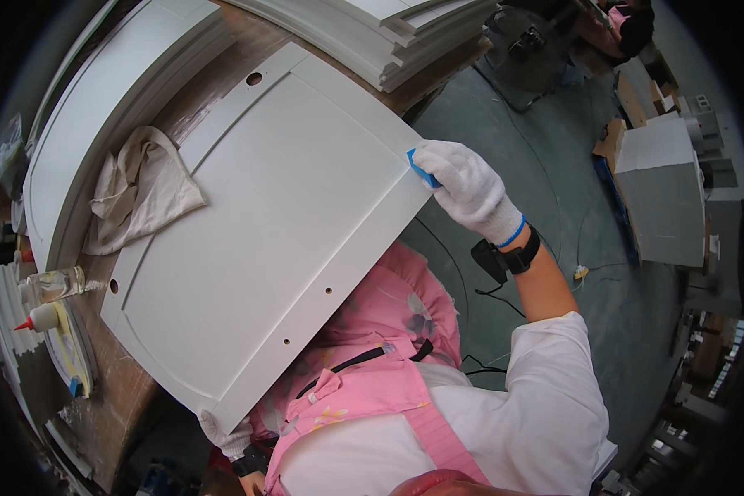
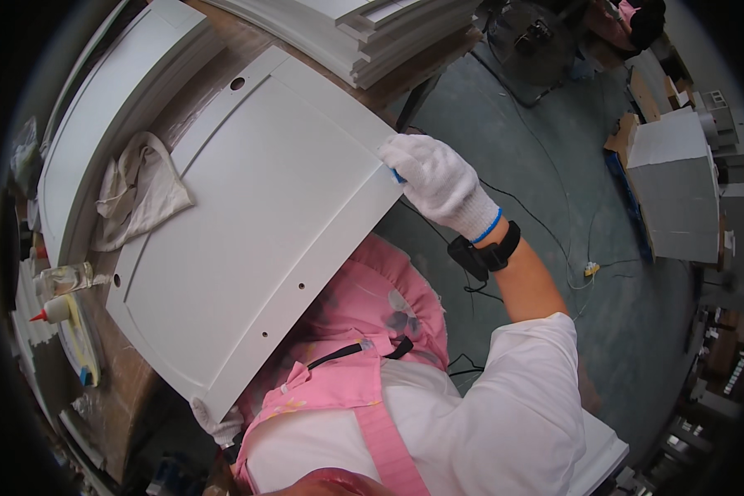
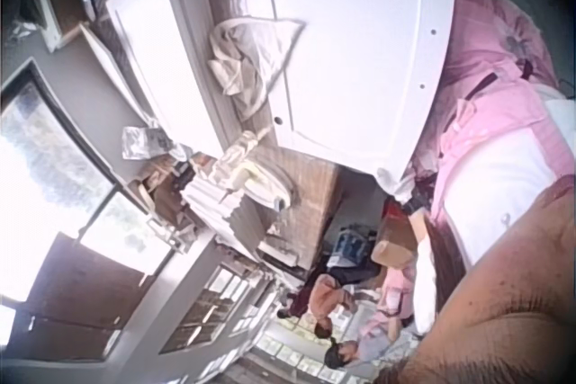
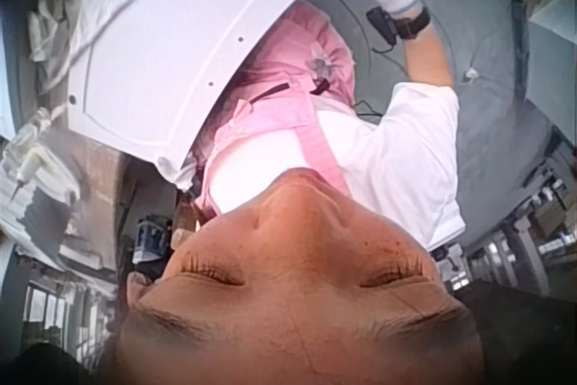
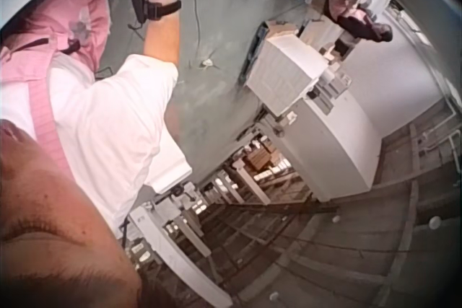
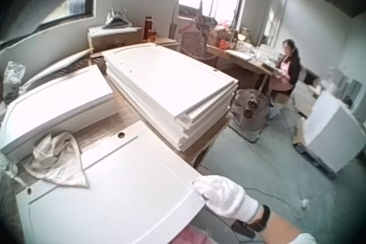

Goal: Cleaning and repairing the edges and surface of a white cabinet door using a blade, cloth, and sanding block.

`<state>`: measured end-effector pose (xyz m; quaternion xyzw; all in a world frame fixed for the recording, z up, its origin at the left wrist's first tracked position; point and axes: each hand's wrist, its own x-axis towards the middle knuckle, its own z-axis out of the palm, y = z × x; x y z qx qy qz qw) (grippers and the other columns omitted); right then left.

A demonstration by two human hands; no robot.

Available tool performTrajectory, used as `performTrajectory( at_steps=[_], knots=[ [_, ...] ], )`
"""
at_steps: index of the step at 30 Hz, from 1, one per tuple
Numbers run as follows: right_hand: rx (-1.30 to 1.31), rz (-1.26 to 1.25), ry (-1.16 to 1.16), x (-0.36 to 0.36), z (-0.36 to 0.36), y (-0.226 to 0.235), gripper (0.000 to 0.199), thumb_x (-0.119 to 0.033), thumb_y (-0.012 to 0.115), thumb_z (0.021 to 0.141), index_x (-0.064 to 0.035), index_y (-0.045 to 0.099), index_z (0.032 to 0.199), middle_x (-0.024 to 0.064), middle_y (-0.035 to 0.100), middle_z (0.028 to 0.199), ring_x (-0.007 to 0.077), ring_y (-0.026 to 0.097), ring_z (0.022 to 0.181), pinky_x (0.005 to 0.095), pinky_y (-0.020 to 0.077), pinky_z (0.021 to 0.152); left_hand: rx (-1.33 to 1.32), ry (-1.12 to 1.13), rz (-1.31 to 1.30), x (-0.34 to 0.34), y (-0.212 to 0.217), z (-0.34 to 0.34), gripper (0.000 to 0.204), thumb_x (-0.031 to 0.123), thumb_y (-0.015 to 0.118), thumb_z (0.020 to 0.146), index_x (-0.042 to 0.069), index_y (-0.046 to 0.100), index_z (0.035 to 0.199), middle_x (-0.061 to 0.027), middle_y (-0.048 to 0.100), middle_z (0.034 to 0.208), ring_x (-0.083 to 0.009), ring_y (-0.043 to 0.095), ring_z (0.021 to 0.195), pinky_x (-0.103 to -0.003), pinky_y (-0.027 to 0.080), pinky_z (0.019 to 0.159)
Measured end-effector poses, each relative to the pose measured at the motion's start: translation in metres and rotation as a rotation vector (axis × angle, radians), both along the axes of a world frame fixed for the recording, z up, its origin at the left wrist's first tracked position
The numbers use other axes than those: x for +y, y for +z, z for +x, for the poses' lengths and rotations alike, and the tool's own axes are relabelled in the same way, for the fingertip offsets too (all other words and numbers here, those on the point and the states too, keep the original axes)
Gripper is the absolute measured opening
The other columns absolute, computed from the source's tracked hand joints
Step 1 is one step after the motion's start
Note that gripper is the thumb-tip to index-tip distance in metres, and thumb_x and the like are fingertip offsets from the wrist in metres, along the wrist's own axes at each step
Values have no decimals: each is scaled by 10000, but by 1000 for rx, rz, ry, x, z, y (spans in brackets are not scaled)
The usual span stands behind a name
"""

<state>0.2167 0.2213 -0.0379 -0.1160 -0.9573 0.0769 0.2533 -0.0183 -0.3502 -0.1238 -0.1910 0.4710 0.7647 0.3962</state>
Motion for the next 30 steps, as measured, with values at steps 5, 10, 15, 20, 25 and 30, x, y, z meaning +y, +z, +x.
performTrajectory(
  at_steps=[5, 10, 15, 20, 25, 30],
  knots=[
    [5, 26, -5, 2, -2, 4, 473, 42, 628, 737, -73, 547, 1188, 123, 614, 1122, 322, 604, 1060, 392, 517, 919, -93, 36, 66, -8, -3, -5, 668, 572, 536, 913, 53, 493, 1333, -125, 688, 990, -228, 573, 520, -304, 431, 397],
    [-48, -14, 20, -1, -4, 4, 514, 88, 645, 712, -63, 547, 1193, 143, 616, 1158, 327, 602, 1088, 399, 504, 943, -147, -231, 205, -24, -10, -18, 688, 561, 541, 916, 47, 454, 1365, -148, 684, 1030, -270, 603, 544, -332, 466, 390],
    [-2, 59, 20, -2, -6, 7, 466, 48, 620, 731, -67, 548, 1176, 124, 612, 1121, 330, 608, 1025, 396, 514, 915, -81, 106, 147, -10, -12, -3, 778, 483, 588, 913, -4, 296, 1444, -372, 567, 1149, -374, 652, 603, -256, 448, 309],
    [-61, 47, -12, 0, -4, 4, 456, 37, 629, 740, -74, 550, 1175, 127, 611, 1119, 326, 605, 1039, 395, 509, 922, -151, 45, 282, -21, -15, -9, 761, 472, 588, 916, -10, 306, 1433, -361, 566, 1157, -379, 653, 614, -257, 455, 315],
    [-13, -4, 1, -2, -4, 4, 479, 46, 632, 731, -86, 549, 1183, 130, 605, 1128, 325, 597, 1055, 396, 508, 916, -38, -85, 54, -15, -10, -8, 671, 570, 529, 917, 33, 491, 1317, -143, 686, 996, -257, 612, 550, -330, 480, 405],
    [-54, 1, -40, 3, 0, 2, 501, 38, 659, 722, -82, 538, 1193, 133, 599, 1131, 332, 591, 1068, 405, 503, 920, 23, -15, -1, -7, -7, -2, 679, 576, 531, 913, 38, 487, 1325, -148, 685, 992, -262, 612, 555, -329, 482, 415]
  ],
)
